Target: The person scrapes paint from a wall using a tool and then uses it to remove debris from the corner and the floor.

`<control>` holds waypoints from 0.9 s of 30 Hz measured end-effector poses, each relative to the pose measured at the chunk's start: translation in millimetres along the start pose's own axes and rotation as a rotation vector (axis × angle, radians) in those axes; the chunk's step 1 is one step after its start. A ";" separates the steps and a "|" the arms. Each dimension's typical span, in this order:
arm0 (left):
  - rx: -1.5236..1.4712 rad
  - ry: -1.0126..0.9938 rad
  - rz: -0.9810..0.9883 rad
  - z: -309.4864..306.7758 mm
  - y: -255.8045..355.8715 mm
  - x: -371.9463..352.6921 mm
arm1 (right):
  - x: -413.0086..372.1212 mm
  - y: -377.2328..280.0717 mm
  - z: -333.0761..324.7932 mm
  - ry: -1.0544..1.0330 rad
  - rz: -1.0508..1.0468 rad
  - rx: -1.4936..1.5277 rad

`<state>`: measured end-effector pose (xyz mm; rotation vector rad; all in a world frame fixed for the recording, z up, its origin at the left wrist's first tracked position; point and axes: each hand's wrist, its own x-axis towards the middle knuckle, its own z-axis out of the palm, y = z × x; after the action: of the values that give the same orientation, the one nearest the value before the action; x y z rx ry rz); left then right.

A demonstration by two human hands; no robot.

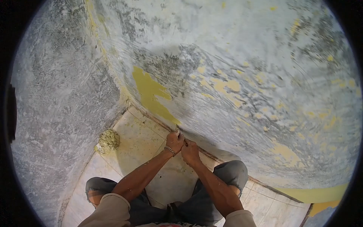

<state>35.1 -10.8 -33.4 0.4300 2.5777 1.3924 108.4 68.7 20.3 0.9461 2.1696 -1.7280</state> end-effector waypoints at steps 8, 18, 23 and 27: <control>0.071 0.194 0.153 -16.7 -56.9 40.7 | 70.8 10.2 47.5 0.017 -0.226 -0.162; 0.009 0.133 0.177 -18.9 -13.0 9.3 | 10.1 -5.1 23.2 0.042 -0.177 -0.053; 0.010 0.034 0.166 -9.8 6.3 -5.1 | -15.3 2.8 2.7 -0.009 -0.107 0.134; -0.006 0.046 0.203 -10.5 -1.8 0.6 | -17.3 -6.4 9.3 0.020 -0.036 0.147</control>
<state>31.2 -19.8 -29.2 0.6833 2.6268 1.4892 115.8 53.3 31.9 0.9681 2.1080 -1.9252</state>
